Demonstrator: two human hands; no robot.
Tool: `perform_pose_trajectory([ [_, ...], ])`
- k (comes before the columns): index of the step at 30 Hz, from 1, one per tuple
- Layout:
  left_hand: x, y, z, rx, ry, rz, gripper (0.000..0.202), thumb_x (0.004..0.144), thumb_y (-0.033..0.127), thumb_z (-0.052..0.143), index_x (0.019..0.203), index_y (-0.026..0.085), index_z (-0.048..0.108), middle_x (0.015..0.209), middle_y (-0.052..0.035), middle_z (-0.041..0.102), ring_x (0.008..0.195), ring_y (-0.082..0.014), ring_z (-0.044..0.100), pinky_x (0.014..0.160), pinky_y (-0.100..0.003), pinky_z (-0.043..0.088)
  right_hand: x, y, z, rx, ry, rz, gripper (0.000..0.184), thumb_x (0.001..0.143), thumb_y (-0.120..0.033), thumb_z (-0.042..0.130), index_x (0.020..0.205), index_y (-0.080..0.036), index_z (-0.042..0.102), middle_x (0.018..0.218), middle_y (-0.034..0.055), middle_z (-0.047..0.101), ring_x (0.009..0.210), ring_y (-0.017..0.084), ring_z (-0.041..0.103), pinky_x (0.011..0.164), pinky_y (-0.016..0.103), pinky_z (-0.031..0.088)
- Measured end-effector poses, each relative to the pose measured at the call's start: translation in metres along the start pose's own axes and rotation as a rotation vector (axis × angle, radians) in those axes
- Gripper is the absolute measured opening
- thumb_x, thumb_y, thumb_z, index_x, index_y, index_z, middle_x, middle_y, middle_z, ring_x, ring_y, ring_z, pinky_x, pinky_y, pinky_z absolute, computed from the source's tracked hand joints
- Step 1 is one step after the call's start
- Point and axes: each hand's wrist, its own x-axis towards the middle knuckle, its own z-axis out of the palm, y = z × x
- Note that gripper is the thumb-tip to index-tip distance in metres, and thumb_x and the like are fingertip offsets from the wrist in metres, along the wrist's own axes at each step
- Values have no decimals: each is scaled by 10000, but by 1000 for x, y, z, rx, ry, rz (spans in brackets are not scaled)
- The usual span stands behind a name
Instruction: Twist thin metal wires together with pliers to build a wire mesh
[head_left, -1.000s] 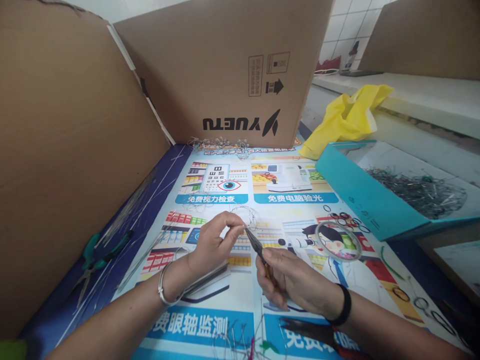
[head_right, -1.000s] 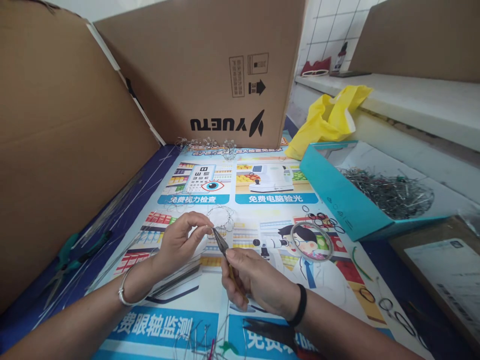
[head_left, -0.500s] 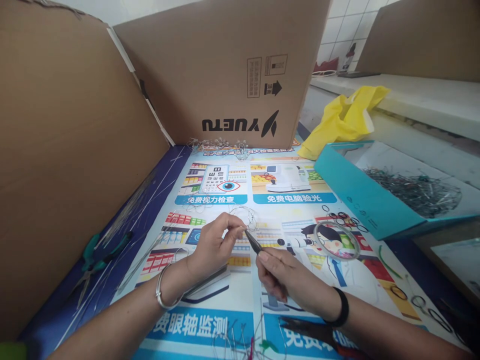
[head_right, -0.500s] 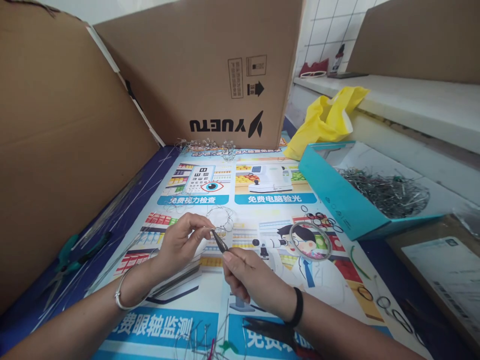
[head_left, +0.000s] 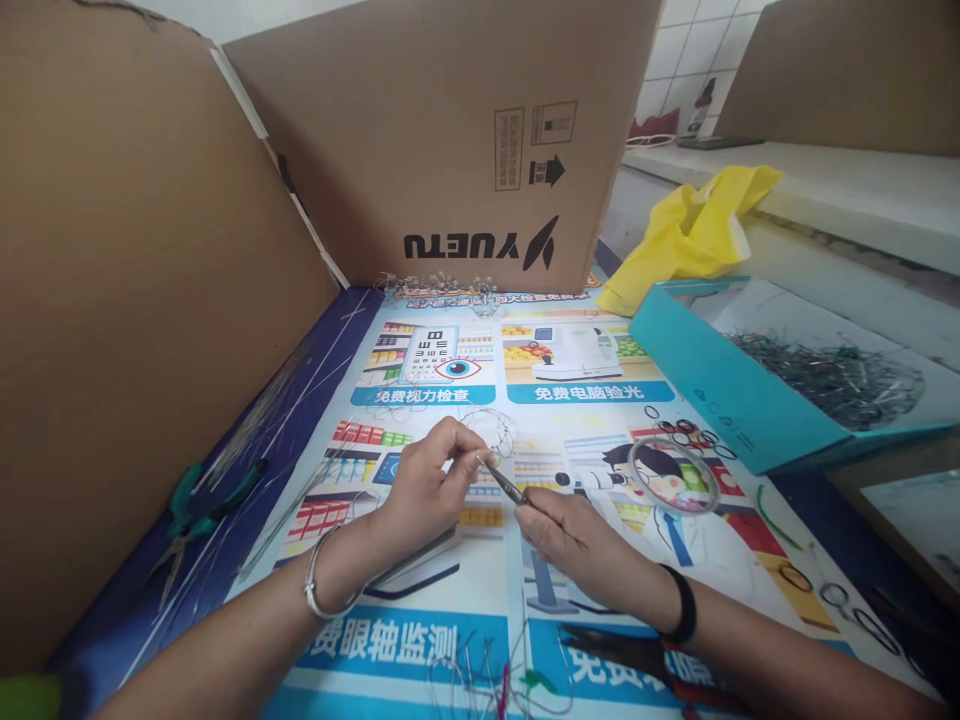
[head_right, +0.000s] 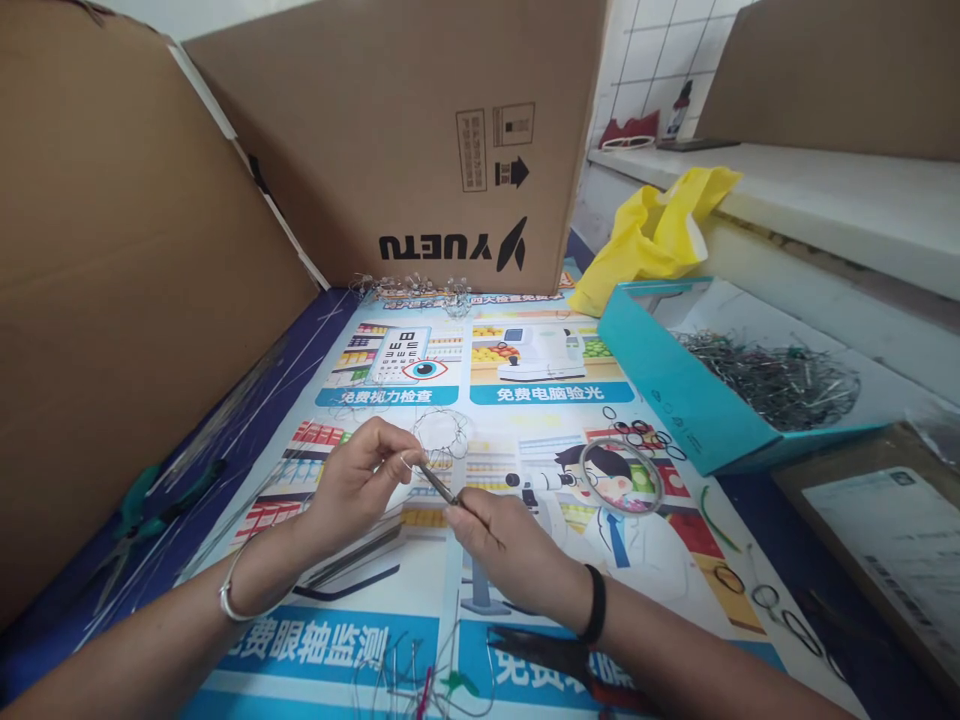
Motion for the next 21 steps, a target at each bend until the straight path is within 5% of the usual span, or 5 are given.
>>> perform_pose_trajectory([
  [8,5,3,-5,58,-57,-27,61,841,150,532,784,171,533,675,32,573,596,-79,537,567,-197,424,1,-1,-5,-39,1,-3,433,889,-556,316,642,-203,351,592,-32,410,536,89,383,501,231,288],
  [15,18,4,-15,-20,-186,-14,103,865,220,531,907,176,614,871,-30,642,804,-125,589,730,-259,476,2,2,-5,525,-232,198,448,844,-601,406,688,-182,436,524,-59,429,383,48,378,360,179,278],
  [21,20,1,-17,-146,-210,-17,119,852,250,568,869,187,668,829,-33,660,805,-135,600,754,-281,478,2,9,2,793,-341,226,423,831,-565,469,683,-168,469,506,-61,432,353,39,369,318,160,260],
])
